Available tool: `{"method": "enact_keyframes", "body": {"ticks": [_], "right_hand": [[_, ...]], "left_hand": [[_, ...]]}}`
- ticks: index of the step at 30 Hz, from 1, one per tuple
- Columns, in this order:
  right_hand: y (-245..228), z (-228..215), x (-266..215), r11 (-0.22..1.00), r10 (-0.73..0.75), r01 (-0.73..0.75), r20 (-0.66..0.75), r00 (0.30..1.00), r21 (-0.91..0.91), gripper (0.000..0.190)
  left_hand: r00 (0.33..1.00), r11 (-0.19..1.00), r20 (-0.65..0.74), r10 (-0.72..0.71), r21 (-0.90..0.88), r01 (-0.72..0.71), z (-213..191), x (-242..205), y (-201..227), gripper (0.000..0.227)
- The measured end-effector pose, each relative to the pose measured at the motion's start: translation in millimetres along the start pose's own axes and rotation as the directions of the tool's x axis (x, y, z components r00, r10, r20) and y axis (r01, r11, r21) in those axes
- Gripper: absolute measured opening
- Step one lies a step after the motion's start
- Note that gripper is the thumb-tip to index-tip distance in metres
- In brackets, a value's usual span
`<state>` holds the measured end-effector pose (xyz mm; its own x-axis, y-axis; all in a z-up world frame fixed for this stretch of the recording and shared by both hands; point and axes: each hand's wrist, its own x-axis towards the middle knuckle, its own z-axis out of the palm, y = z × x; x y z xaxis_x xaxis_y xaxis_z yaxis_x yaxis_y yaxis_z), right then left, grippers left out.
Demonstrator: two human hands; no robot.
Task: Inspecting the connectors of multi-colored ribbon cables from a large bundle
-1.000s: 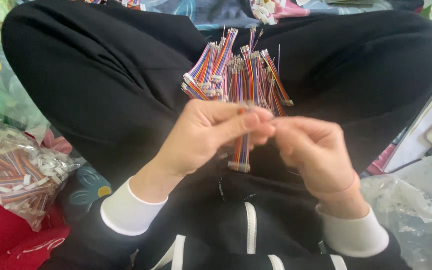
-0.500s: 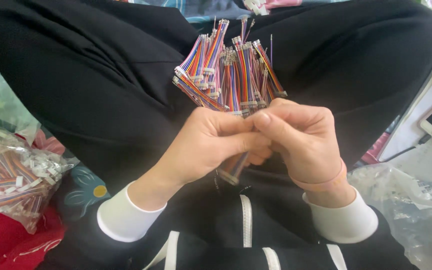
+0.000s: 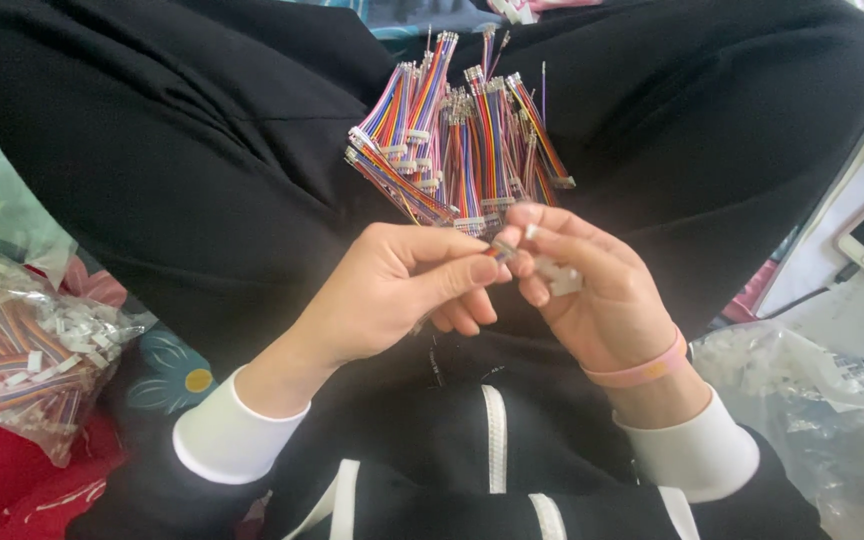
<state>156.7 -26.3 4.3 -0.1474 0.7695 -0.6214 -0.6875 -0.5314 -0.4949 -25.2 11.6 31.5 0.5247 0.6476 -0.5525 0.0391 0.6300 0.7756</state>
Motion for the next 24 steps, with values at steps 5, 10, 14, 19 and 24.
{"method": "enact_keyframes", "body": {"ticks": [5,10,14,19,24], "right_hand": [[1,-12,-7,0.984,0.110,-0.102,0.050,0.993,-0.144,0.023],[8,-7,-13,0.980,0.195,-0.192,0.049,0.980,-0.059,0.018],[14,1,-17,0.955,0.007,-0.039,-0.109,0.994,-0.295,0.014],[1,-6,-20,0.923,0.032,-0.026,0.009,0.999,-0.385,0.015],[-18,-9,-15,0.875,0.271,-0.163,0.182,0.945,-0.456,0.016]], "left_hand": [[0.991,0.998,0.120,-0.054,-0.038,0.058,-6,-4,-4,0.017],[0.966,0.992,0.231,-0.113,-0.034,0.124,-9,-5,-10,0.015],[0.965,0.998,0.255,-0.064,0.030,0.058,-13,-5,-5,0.016],[0.937,0.988,0.326,-0.124,-0.049,0.148,-12,-5,9,0.015],[0.878,0.986,0.451,-0.162,0.048,0.157,-9,-2,17,0.016]]}}
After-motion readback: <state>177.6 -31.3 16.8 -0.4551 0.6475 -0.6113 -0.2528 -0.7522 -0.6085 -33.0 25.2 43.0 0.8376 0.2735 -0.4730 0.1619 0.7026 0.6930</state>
